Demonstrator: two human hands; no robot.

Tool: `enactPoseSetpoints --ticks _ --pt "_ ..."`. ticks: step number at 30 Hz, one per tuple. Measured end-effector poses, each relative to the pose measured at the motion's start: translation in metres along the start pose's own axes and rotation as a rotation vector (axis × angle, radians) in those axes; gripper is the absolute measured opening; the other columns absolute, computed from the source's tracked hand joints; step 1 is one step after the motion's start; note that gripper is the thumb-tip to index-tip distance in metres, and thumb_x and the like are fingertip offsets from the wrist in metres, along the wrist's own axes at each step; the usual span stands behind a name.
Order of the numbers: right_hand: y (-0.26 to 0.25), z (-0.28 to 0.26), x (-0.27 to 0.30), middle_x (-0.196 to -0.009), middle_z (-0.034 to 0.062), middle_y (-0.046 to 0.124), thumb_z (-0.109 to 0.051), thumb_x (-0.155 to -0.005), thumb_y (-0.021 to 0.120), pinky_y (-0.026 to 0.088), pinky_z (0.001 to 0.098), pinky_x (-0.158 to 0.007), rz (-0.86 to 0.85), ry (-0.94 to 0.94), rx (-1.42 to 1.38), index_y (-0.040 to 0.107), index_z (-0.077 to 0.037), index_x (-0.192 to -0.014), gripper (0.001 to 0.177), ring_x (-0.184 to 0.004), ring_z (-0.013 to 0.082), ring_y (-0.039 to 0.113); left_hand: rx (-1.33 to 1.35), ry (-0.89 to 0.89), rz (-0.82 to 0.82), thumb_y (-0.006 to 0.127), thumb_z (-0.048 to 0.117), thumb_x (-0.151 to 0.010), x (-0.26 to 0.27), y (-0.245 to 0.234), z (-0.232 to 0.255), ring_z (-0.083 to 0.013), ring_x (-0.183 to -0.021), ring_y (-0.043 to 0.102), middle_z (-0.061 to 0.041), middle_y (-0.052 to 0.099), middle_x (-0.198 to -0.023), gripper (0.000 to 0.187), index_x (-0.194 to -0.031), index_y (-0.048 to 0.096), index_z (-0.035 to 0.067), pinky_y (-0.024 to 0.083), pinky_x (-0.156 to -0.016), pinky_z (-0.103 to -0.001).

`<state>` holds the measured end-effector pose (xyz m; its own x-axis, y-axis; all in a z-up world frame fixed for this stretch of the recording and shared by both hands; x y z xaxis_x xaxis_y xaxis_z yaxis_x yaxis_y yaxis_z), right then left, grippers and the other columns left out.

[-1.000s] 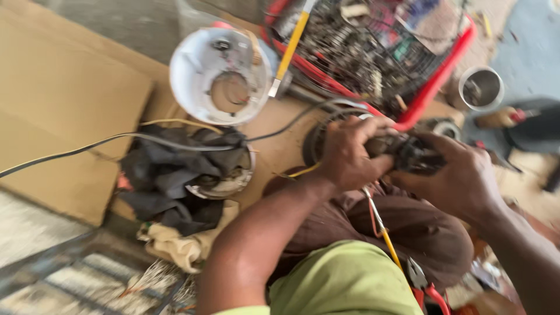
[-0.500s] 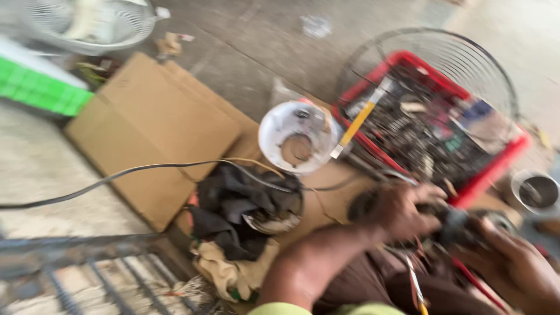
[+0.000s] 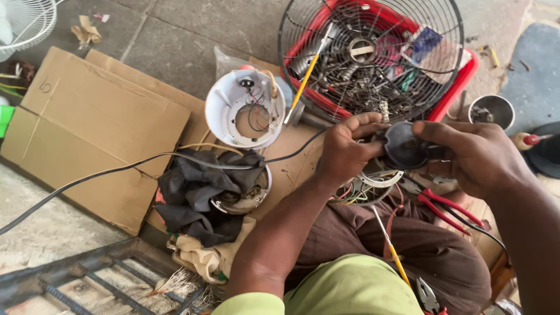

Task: The person sits on the floor and repairs a small electrical motor, likely from a fan. They use a screwdriver to remove the end cap, wipe the internal components with a cloth, and then reassemble the motor housing.

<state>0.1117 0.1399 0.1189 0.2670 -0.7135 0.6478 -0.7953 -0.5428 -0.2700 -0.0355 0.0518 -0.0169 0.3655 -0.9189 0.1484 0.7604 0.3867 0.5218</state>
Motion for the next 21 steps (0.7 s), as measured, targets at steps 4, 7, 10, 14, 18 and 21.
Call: enactPoseSetpoints --ticks 4,7,10,14,18,21 --pt "0.011 -0.011 0.011 -0.108 0.016 0.078 -0.032 -0.091 0.073 0.06 0.0383 -0.071 0.05 0.058 0.195 0.075 -0.002 -0.121 0.043 -0.087 0.0278 0.075 0.036 -0.021 0.049 0.075 -0.006 -0.081 0.004 -0.007 -0.012 -0.0168 -0.099 0.071 -0.013 0.074 -0.116 0.046 -0.126 0.063 -0.004 0.061 -0.085 -0.031" --pt "0.015 -0.001 0.003 -0.109 0.016 0.078 -0.03 -0.087 0.074 0.06 0.0353 -0.073 -0.059 0.013 0.153 0.075 0.002 -0.12 0.046 -0.09 0.0254 0.074 0.052 -0.001 0.024 0.074 -0.01 -0.08 0.01 -0.019 -0.019 -0.0177 -0.105 0.071 -0.014 0.074 -0.118 0.046 -0.125 0.063 -0.004 0.06 -0.091 -0.031" --pt "0.015 0.019 -0.005 -0.115 0.0148 0.077 -0.026 -0.087 0.07 0.062 0.0359 -0.074 -0.266 0.044 -0.066 0.071 0.004 -0.125 0.048 -0.096 0.0228 0.073 0.124 0.015 -0.038 0.072 -0.012 -0.08 0.022 -0.03 -0.02 -0.0181 -0.109 0.07 -0.014 0.073 -0.12 0.048 -0.126 0.062 -0.002 0.06 -0.094 -0.031" --pt "0.009 0.034 -0.015 -0.122 0.0143 0.074 -0.019 -0.09 0.064 0.062 0.0385 -0.08 -0.326 0.063 -0.249 0.065 0.006 -0.131 0.047 -0.103 0.0226 0.073 -0.077 0.125 -0.064 0.078 -0.013 -0.078 0.022 -0.034 -0.009 -0.0171 -0.111 0.07 -0.013 0.072 -0.119 0.05 -0.124 0.062 -0.003 0.061 -0.096 -0.031" --pt "0.005 0.04 -0.016 -0.122 0.0127 0.074 -0.02 -0.091 0.064 0.061 0.039 -0.084 -0.354 0.071 -0.272 0.066 0.004 -0.13 0.046 -0.105 0.0215 0.072 -0.189 0.046 -0.027 0.079 -0.001 -0.079 0.021 -0.039 0.019 -0.0146 -0.101 0.07 -0.011 0.073 -0.115 0.049 -0.125 0.063 0.0 0.061 -0.089 -0.029" --pt "0.004 0.036 -0.018 -0.119 0.012 0.075 -0.02 -0.091 0.065 0.061 0.0389 -0.085 -0.347 0.091 -0.243 0.067 0.003 -0.127 0.043 -0.105 0.022 0.071 -0.501 -0.005 0.015 0.074 0.031 -0.089 0.023 -0.02 0.052 -0.0124 -0.085 0.071 -0.008 0.076 -0.095 0.032 -0.105 0.072 0.004 0.059 -0.077 -0.028"
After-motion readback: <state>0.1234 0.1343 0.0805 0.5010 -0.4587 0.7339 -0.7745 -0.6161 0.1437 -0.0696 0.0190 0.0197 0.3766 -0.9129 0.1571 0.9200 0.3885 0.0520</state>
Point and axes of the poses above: each hand's wrist, its own x-axis away from the middle knuckle, its own y-axis out of the palm, z = x × y, the point moved 2 cm from there along -x, towards the middle knuckle
